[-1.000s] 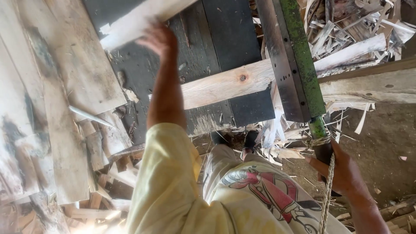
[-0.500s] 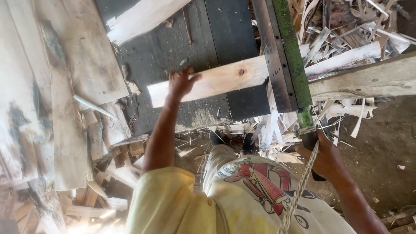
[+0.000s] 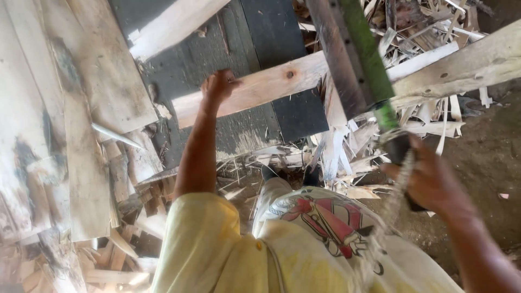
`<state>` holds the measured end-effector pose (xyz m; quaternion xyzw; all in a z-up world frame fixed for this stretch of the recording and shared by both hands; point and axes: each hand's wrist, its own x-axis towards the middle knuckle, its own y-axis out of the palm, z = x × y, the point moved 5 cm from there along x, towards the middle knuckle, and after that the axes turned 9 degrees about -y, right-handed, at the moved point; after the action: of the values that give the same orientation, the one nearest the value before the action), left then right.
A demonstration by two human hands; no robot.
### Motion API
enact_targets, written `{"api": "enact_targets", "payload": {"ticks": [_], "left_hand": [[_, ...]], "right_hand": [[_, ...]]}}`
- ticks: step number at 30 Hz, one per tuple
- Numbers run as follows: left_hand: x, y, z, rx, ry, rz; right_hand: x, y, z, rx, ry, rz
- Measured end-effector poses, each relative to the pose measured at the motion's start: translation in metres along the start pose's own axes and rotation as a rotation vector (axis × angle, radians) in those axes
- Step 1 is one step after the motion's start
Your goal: Cutting thin wood or bark sheets into strips using a large manual guillotine shear.
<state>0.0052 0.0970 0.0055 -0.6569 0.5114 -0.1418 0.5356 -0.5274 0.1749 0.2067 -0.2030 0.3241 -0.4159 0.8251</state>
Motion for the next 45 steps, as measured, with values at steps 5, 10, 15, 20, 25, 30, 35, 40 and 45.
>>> {"api": "enact_targets", "payload": {"ticks": [5, 10, 15, 20, 25, 30, 35, 40, 45], "left_hand": [[0.015, 0.013, 0.010, 0.004, -0.011, -0.054], [-0.013, 0.020, 0.014, -0.096, 0.032, -0.123], [-0.033, 0.061, 0.011, -0.401, -0.051, -0.104], [-0.039, 0.135, 0.021, -0.876, -0.198, -0.083], [-0.078, 0.135, -0.009, -0.678, -0.288, -0.080], [-0.092, 0.116, -0.030, -0.633, -0.358, -0.038], [-0.133, 0.104, -0.060, -1.269, -0.363, 0.255], [-0.170, 0.114, -0.082, -1.256, -0.314, 0.297], [-0.193, 0.121, -0.096, -1.106, -0.284, 0.351]], "right_hand": [[0.083, 0.143, -0.166, -0.105, 0.088, 0.004], [0.082, 0.137, -0.175, -0.157, -0.008, -0.003], [0.040, 0.069, -0.072, 0.051, -0.095, -0.050], [0.020, 0.036, 0.000, 0.086, 0.209, 0.030], [0.018, 0.044, -0.019, 0.179, 0.231, 0.040], [0.020, 0.052, -0.052, 0.223, 0.191, 0.020], [0.037, 0.123, -0.124, 1.444, -0.186, 0.133], [0.066, 0.172, -0.078, 0.999, 0.041, 0.273], [0.090, 0.188, -0.057, 0.921, 0.113, 0.265]]}}
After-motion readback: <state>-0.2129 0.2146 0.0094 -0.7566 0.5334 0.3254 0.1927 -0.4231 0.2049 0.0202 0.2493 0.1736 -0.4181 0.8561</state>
